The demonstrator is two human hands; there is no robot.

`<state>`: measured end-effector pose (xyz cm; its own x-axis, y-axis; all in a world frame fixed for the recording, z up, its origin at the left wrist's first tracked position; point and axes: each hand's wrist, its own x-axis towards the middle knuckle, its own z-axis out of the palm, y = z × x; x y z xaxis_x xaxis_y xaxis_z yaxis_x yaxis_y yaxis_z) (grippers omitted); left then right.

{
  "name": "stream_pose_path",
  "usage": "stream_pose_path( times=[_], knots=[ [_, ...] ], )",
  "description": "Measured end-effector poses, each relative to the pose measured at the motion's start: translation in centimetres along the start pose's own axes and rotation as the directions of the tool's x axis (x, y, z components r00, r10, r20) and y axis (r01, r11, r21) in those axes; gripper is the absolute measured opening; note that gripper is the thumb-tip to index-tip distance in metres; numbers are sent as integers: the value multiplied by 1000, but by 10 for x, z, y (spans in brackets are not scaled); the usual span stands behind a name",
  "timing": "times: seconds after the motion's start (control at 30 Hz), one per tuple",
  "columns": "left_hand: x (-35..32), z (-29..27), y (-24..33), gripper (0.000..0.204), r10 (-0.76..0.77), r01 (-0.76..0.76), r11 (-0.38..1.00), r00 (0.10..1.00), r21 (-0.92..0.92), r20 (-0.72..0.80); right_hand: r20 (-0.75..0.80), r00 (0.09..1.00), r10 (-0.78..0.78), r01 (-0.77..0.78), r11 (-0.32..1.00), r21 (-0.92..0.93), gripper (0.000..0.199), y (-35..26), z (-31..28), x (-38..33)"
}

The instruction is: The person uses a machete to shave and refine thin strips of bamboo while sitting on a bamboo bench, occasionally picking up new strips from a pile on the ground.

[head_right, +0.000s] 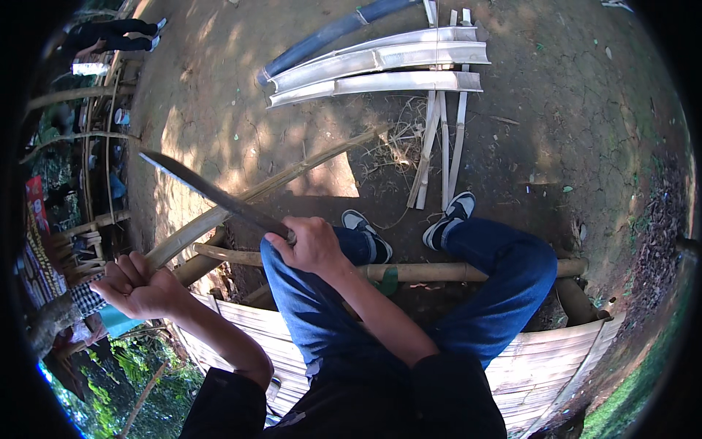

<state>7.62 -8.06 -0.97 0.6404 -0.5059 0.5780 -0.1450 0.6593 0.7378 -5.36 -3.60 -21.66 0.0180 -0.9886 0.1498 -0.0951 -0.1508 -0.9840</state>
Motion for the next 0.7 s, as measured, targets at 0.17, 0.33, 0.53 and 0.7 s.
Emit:
stream_pose_path(
  times=[0.17,0.33,0.53,0.7],
  knots=[
    [10,-1,-6,50,-28,29,999,999,40,-25,-97,978,183,-198,963,-182,49,73,-8,-14],
    [23,-10,-15,51,-51,54,997,997,52,-63,21,923,384,-384,923,-15,49,26,3,-9],
    [-3,8,1,50,2,1,999,997,35,-79,48,996,78,-73,994,-84,44,1,-2,4],
    [-8,5,6,50,-11,17,995,998,96,-65,-100,894,436,-447,877,-178,49,68,-19,-7]
  ],
)
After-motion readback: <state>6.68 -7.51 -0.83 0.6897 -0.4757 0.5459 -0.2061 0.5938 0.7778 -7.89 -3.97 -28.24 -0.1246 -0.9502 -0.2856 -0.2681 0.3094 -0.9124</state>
